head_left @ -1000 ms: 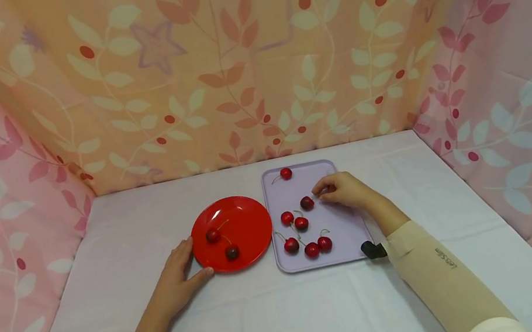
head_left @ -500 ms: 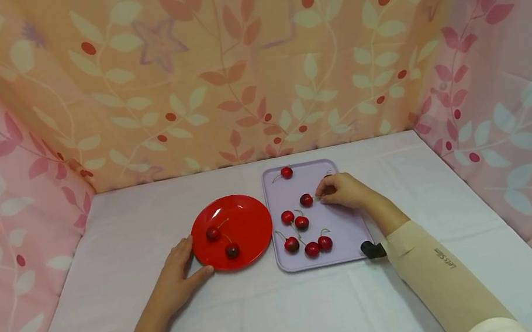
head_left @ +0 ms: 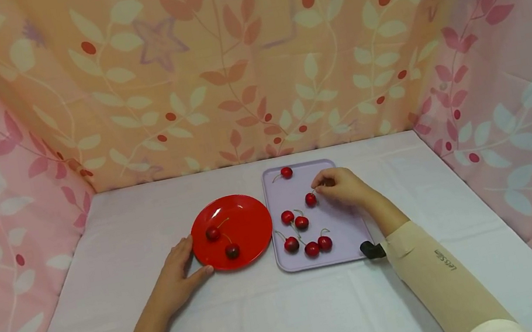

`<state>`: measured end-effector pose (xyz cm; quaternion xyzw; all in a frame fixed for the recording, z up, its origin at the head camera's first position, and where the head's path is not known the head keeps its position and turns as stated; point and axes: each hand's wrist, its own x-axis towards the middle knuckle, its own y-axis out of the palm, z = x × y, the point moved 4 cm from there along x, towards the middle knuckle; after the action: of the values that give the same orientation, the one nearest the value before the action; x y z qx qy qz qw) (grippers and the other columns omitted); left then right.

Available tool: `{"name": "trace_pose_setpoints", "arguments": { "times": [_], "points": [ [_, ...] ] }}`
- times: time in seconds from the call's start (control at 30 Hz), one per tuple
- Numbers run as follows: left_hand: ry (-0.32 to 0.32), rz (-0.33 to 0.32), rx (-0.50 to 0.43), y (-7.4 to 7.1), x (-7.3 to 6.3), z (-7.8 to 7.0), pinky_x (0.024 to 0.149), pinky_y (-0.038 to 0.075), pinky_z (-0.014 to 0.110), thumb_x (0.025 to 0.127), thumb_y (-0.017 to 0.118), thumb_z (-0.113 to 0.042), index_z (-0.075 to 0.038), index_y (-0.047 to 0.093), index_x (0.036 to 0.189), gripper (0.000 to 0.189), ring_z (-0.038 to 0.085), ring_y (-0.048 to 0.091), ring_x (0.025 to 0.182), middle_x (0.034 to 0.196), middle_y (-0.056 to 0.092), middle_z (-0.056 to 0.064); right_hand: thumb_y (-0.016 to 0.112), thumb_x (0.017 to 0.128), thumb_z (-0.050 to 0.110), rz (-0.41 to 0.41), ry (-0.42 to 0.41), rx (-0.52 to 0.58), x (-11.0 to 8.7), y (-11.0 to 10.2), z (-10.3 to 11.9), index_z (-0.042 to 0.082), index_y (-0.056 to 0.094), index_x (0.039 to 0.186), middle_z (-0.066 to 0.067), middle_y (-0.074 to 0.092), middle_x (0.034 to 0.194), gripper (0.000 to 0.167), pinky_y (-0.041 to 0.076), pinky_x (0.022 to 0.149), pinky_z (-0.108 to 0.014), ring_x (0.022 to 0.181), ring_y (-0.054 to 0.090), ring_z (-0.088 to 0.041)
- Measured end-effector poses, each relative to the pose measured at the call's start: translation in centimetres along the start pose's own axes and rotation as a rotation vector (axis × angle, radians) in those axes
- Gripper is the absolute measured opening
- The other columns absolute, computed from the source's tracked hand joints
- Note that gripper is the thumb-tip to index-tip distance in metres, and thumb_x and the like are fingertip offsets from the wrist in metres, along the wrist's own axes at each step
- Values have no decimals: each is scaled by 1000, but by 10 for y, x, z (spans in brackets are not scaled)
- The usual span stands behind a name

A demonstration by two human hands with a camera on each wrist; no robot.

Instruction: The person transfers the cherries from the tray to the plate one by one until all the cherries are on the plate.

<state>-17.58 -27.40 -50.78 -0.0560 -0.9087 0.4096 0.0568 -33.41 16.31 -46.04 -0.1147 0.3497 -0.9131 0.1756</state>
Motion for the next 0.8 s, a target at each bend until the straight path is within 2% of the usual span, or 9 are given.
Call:
{"name": "trace_pose_setpoints", "arguments": {
  "times": [0.17,0.43,0.6,0.8],
  "points": [
    [6,-2,-3,0,0,0,123,19,65,88,76,-53,-11,28,163,98,39,21,156,167,30,14,74,94,16,-24,10,43,1,-4,8,9,76,103,-3,74,91,12,53,77,-28,86,64,-20],
    [-6,1,1,-2,0,-1,123,20,65,87,77,-52,-12,27,163,99,38,20,156,168,29,14,76,93,16,-38,-49,35,1,-10,33,7,76,104,-2,73,92,14,52,78,-28,84,63,-19],
    [-13,7,5,-1,0,-1,123,21,64,87,77,-54,-14,27,163,99,37,20,156,168,28,12,76,92,15,-40,-76,60,0,-11,51,8,77,103,-1,73,93,12,54,73,-28,82,63,-20],
    [-21,12,-2,0,-2,-1,121,22,67,87,76,-54,-14,27,163,100,41,20,156,168,28,15,78,93,17,-32,-105,147,1,-8,65,9,77,103,-1,74,98,13,58,77,-27,87,66,-21]
  ]
}}
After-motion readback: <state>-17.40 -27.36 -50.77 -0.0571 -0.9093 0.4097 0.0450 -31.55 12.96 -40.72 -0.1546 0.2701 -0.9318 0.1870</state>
